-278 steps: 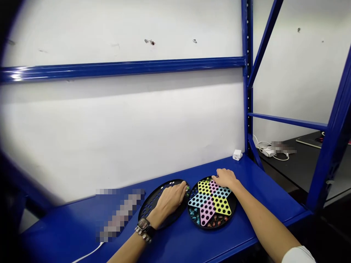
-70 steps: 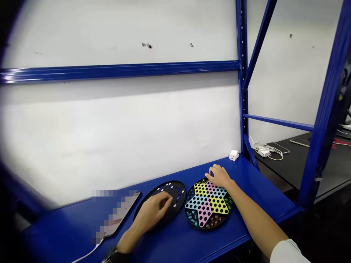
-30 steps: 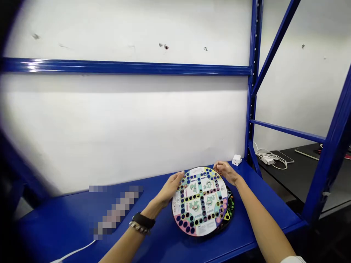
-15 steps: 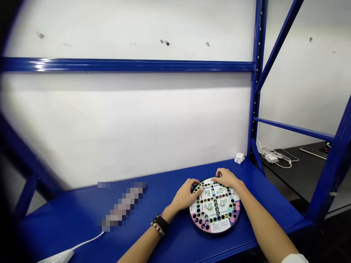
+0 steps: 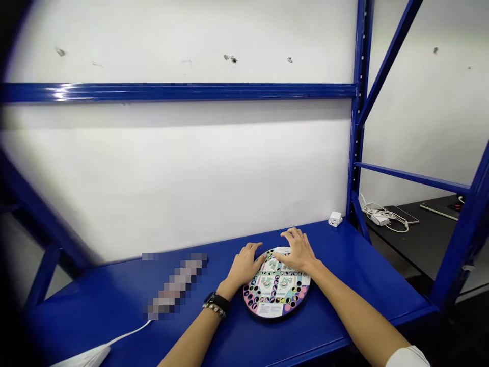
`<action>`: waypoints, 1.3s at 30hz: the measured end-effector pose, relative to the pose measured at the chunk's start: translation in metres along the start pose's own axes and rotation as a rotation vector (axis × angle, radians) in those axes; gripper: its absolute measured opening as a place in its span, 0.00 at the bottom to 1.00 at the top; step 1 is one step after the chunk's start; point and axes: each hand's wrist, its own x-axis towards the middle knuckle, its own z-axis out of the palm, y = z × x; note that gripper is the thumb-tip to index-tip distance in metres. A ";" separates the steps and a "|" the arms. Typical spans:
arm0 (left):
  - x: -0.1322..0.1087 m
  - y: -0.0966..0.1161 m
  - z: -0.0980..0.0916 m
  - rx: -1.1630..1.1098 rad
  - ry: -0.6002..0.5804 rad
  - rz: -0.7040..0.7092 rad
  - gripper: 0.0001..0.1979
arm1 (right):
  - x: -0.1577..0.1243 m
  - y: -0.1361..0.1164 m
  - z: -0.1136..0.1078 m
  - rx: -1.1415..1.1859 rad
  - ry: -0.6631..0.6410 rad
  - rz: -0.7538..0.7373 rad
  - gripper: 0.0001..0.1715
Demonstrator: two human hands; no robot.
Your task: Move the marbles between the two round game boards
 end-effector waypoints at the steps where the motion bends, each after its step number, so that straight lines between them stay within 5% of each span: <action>1: -0.002 0.002 0.000 0.055 0.017 0.023 0.25 | -0.002 -0.005 -0.001 -0.020 -0.028 -0.049 0.36; 6: -0.013 0.013 0.005 0.074 -0.164 0.233 0.27 | -0.008 -0.009 0.000 -0.038 -0.463 -0.101 0.50; 8: -0.014 0.015 0.006 0.060 -0.227 0.240 0.27 | -0.009 -0.007 0.002 -0.022 -0.527 -0.074 0.53; 29: -0.017 0.020 0.004 0.080 -0.190 0.144 0.28 | -0.010 -0.004 -0.001 0.029 -0.529 -0.021 0.50; 39: -0.017 0.023 -0.002 0.174 -0.077 -0.094 0.24 | -0.005 0.012 0.000 0.007 -0.249 0.126 0.25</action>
